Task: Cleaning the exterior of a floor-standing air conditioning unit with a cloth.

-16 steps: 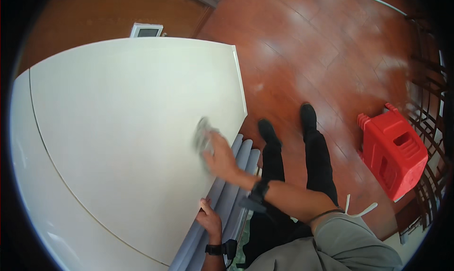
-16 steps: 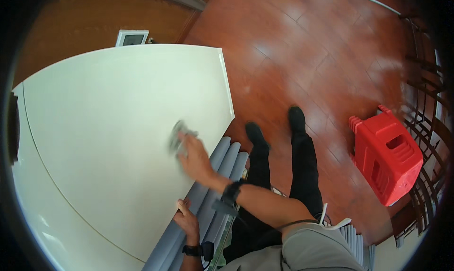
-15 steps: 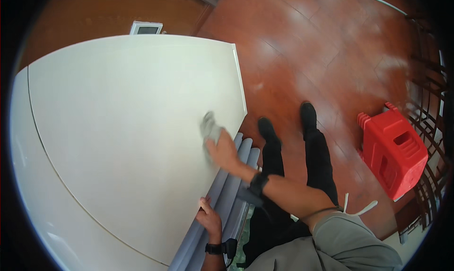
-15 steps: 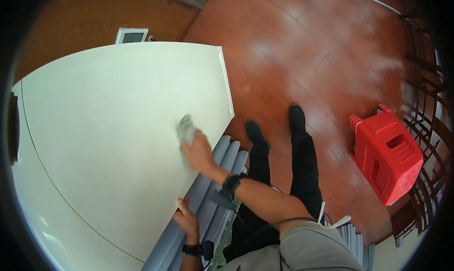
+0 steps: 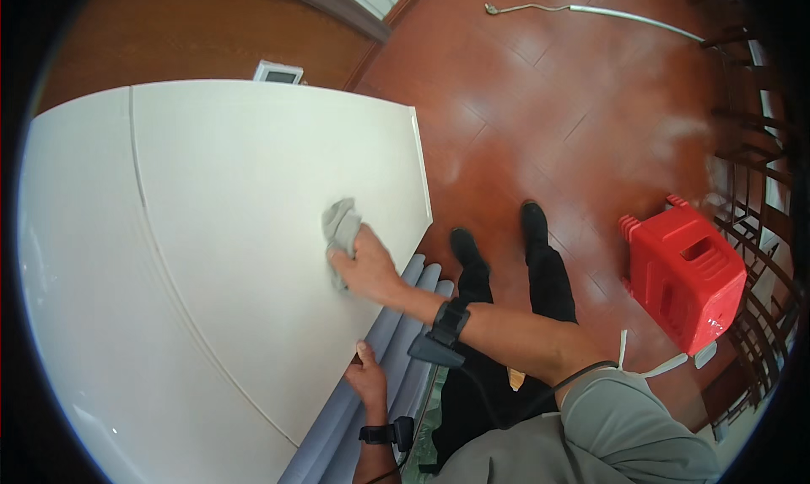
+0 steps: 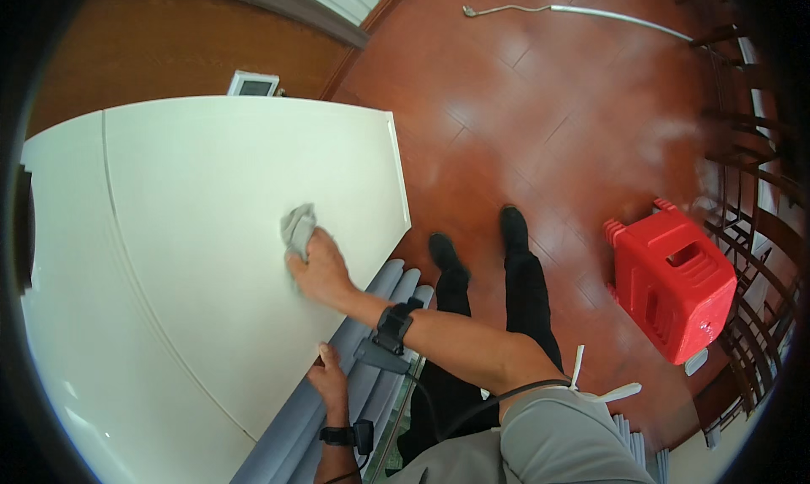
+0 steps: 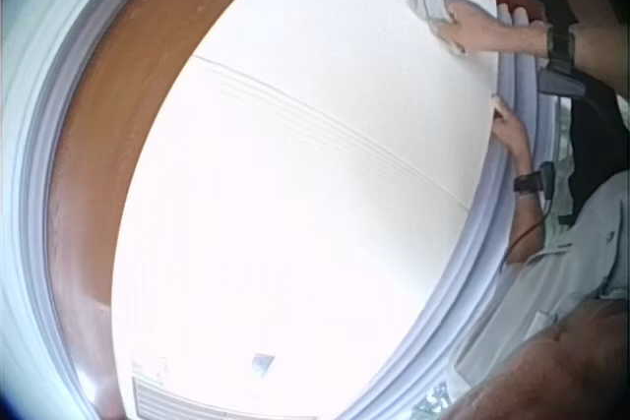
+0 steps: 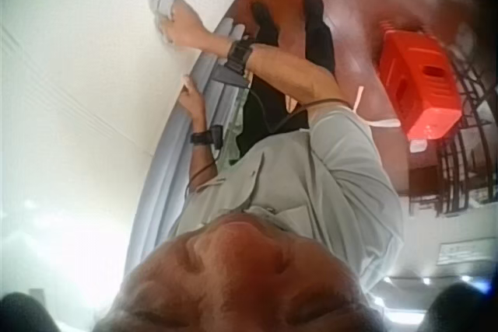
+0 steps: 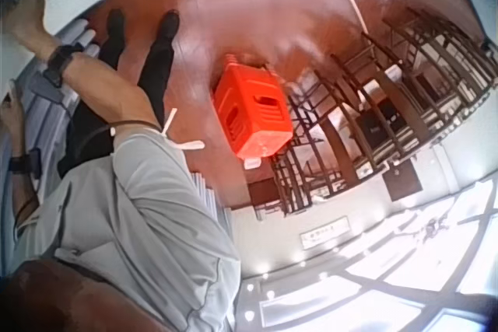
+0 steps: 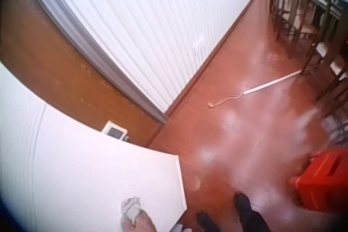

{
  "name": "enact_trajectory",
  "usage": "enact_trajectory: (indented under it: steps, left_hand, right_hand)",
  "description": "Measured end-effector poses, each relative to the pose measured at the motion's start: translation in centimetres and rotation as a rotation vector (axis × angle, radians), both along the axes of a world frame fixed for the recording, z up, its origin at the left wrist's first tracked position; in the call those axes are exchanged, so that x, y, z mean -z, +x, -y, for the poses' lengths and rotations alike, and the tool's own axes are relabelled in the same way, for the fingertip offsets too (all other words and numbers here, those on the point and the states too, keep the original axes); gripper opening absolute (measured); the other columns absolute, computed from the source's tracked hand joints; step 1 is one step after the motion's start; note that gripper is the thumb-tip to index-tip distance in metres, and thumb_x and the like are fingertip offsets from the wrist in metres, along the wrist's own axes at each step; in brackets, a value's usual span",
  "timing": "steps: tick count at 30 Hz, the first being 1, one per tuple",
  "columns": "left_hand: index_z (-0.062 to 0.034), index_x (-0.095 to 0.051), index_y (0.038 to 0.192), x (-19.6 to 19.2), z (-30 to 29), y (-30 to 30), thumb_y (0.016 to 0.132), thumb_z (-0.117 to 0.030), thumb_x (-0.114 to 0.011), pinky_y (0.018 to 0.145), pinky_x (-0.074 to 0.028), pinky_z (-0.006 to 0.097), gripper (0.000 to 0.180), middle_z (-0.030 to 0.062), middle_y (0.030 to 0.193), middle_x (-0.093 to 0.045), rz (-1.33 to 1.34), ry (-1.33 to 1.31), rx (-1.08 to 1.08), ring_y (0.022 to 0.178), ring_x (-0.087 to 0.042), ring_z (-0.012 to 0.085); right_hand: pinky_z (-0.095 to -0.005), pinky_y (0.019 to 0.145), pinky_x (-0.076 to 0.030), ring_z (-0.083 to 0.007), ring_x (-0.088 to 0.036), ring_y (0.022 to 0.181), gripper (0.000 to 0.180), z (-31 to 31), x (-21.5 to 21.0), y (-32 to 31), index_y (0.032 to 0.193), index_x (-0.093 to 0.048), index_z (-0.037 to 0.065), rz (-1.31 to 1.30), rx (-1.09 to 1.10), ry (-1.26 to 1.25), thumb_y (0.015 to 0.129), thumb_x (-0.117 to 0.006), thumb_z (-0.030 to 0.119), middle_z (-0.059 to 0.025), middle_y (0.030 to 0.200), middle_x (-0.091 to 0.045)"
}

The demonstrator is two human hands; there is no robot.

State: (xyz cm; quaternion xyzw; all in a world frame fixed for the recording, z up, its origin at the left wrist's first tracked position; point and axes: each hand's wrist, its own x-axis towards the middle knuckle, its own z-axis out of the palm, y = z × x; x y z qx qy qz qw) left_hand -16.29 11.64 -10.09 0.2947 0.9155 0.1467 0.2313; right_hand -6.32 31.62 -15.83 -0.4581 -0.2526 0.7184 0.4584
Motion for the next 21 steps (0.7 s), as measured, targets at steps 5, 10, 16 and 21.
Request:
enact_trajectory:
  steps: [5,10,16,21]
  left_hand:
    - [0.011,-0.049,0.127,-1.0,-0.1,1.4,0.1,-0.024,-0.06,0.074,-0.057,0.035,0.046,0.0163,0.1,-0.066,0.164,0.024,-0.153,0.083,-0.065,0.0211]
    - [0.0064,-0.037,0.143,-4.2,-2.5,4.8,0.099,-0.017,-0.06,0.076,-0.056,0.032,0.055,0.0135,0.107,-0.064,0.384,-0.018,-0.086,0.088,-0.064,0.0173]
    - [0.0048,-0.04,0.142,-5.2,-6.9,7.5,0.098,-0.014,-0.06,0.076,-0.051,0.027,0.053,0.0105,0.111,-0.062,0.376,0.215,0.023,0.091,-0.061,0.0137]
    - [0.0036,-0.042,0.141,-5.9,-13.3,8.7,0.097,-0.011,-0.06,0.08,-0.05,0.027,0.05,0.011,0.115,-0.062,0.303,0.199,0.098,0.093,-0.061,0.0138]
  right_hand:
    - [-0.0461,0.094,-0.044,-0.0375,-0.053,0.108,0.033,0.0,-7.0,1.8,0.113,-0.052,-0.004,0.021,-0.092,0.231,0.086,-0.061,0.012,-0.0211,0.112,-0.053]
    - [-0.047,0.097,-0.043,-0.0396,-0.049,0.111,0.037,-2.2,-11.8,3.5,0.116,-0.05,-0.005,0.009,-0.252,0.386,0.086,-0.062,0.011,-0.0221,0.117,-0.049]
    - [-0.0475,0.1,-0.042,-0.0404,-0.049,0.113,0.044,-8.1,-14.2,4.8,0.123,-0.046,-0.009,0.196,-0.242,0.581,0.085,-0.063,0.008,-0.0236,0.118,-0.048]
    - [-0.0468,0.103,-0.041,-0.042,-0.048,0.117,0.057,-13.0,-12.4,4.2,0.135,-0.041,-0.01,0.307,-0.179,0.601,0.085,-0.062,0.009,-0.0249,0.123,-0.047]
